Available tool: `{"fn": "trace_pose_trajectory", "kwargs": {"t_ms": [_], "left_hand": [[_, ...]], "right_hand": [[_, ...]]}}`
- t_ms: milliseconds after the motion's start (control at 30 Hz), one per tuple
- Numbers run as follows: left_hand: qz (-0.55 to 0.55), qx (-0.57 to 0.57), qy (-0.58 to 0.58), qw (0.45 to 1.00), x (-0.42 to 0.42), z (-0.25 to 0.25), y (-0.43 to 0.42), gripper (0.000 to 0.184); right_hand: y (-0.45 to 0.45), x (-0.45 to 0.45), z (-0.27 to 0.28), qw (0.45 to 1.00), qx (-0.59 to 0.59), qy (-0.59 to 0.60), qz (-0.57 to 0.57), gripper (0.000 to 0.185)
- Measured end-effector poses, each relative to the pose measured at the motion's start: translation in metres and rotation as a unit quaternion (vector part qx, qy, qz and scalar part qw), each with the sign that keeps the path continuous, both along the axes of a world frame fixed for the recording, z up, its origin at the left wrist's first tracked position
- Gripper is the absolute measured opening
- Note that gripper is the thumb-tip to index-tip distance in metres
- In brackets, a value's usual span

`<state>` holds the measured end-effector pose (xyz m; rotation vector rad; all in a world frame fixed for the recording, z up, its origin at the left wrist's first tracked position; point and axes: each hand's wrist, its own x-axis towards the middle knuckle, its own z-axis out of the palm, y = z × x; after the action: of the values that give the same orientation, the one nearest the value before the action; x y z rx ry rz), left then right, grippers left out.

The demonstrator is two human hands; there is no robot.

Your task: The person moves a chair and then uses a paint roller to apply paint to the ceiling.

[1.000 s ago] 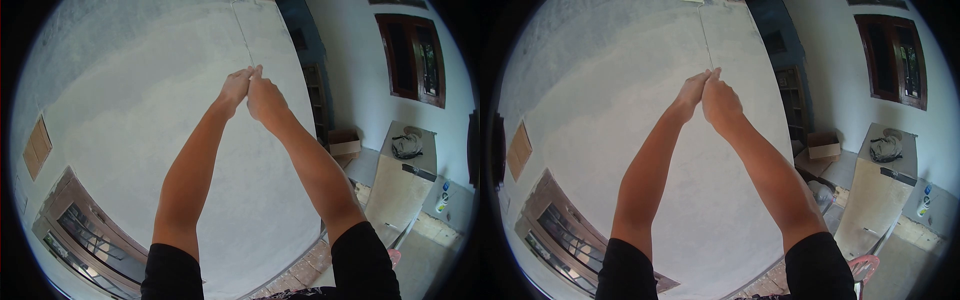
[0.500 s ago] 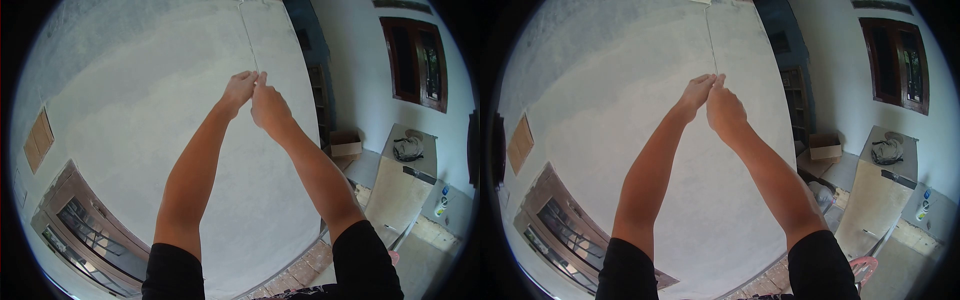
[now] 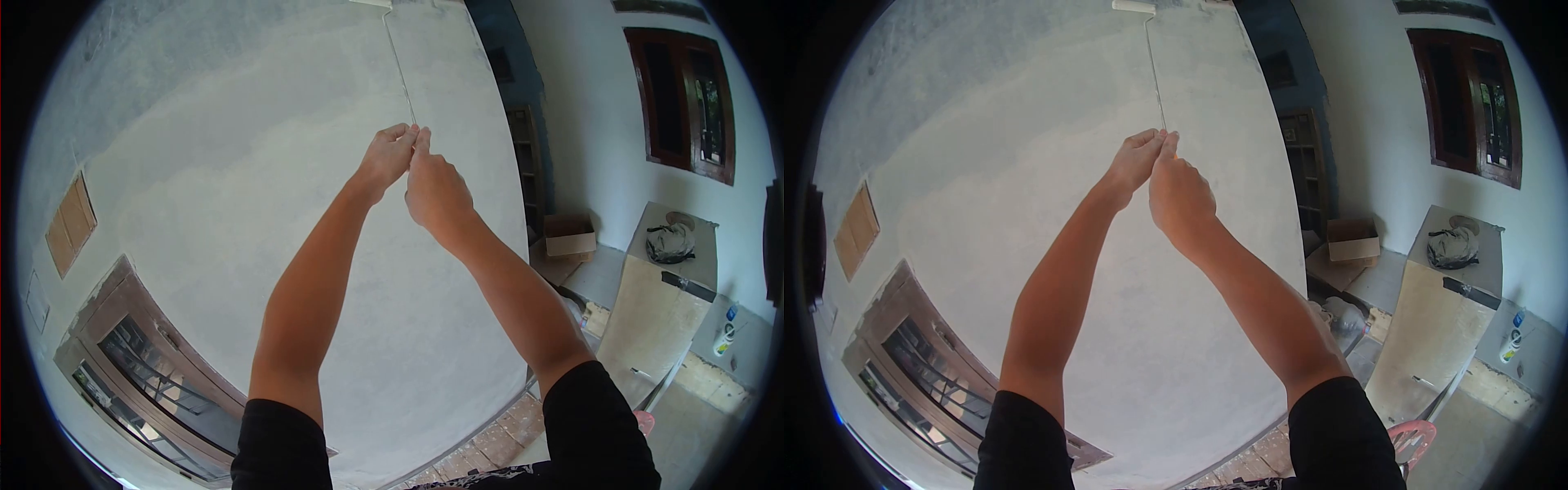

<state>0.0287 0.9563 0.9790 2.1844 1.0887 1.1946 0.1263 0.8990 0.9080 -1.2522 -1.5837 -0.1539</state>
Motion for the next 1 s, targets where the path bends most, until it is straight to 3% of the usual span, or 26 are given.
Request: {"fn": "trace_pose_trajectory", "kwargs": {"t_ms": [233,333,433,767,833,1000], "left_hand": [[-0.021,-0.020,0.045,0.999,0.002,-0.032,-0.032,0.053],[-0.032,0.040,0.028,0.998,0.001,-0.029,-0.015,0.051],[0.009,0.028,-0.020,0.999,0.011,-0.016,-0.009,0.048],[-0.019,-0.010,0.065,0.998,0.000,-0.042,-0.010,0.047],[-0.004,0.064,0.010,0.998,0.002,-0.034,0.003,0.047],[-0.003,0.014,-0.064,0.998,-0.005,-0.023,0.004,0.044]], "right_hand": [[-0.034,0.011,-0.043,0.997,-0.046,-0.055,-0.001,0.071],[-0.027,0.010,-0.030,0.998,-0.020,-0.052,-0.015,0.069],[-0.005,0.010,-0.014,0.999,0.010,-0.033,-0.042,0.069],[-0.010,0.015,-0.043,0.996,-0.051,-0.058,-0.036,0.067],[0.006,0.009,-0.029,0.996,0.054,-0.049,-0.048,0.068],[0.008,-0.003,-0.014,0.998,0.011,-0.048,-0.043,0.070]]}}
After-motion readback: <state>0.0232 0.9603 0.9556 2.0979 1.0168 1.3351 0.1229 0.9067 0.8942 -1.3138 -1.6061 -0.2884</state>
